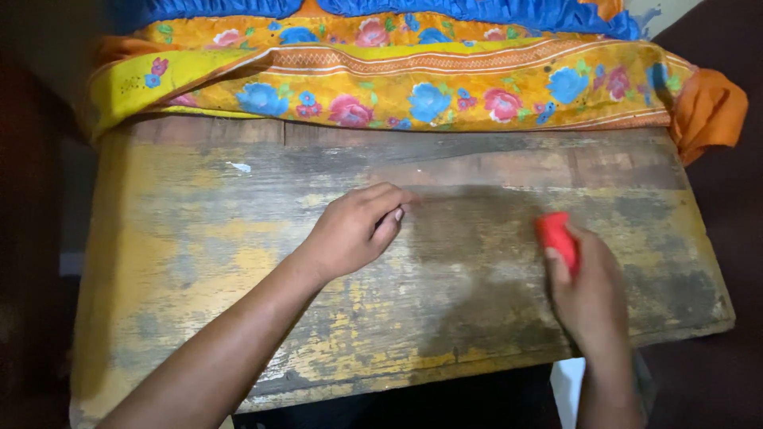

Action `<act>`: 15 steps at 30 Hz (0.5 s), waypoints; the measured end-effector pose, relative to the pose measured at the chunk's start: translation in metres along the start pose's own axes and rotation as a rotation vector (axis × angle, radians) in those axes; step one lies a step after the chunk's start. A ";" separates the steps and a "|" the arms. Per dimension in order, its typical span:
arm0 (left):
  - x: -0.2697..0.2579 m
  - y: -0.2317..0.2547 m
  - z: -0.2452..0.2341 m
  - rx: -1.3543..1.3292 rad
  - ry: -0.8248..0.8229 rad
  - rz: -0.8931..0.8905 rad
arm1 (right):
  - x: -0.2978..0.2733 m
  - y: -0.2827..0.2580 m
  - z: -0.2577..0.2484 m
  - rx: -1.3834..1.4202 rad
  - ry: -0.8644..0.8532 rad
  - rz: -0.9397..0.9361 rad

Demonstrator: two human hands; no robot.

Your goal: The person wipes a wooden table surface using a red cloth. They move the cloth back and forth across the tabletop, focusing on different areas to remove dust or residue.

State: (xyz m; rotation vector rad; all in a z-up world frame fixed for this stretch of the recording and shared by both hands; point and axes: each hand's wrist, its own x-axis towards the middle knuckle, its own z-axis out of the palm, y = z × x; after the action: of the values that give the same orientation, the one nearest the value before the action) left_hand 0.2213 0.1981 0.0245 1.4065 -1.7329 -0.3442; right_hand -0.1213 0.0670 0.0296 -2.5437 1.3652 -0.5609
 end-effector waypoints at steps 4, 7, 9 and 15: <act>0.000 -0.010 0.002 0.088 0.033 0.017 | 0.000 -0.011 -0.002 -0.075 0.009 0.068; 0.000 -0.016 0.006 0.256 0.067 0.033 | 0.007 -0.022 0.009 -0.092 -0.002 0.072; 0.001 -0.013 0.003 0.402 -0.009 -0.062 | 0.014 -0.031 0.019 -0.135 0.003 -0.027; -0.003 -0.028 0.009 0.567 0.019 -0.082 | 0.013 -0.060 0.089 -0.203 0.290 -0.403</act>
State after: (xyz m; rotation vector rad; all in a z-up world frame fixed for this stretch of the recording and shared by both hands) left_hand 0.2332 0.1890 -0.0017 1.8725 -1.8397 0.1350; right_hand -0.0319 0.0888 -0.0270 -3.0255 1.0278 -0.9366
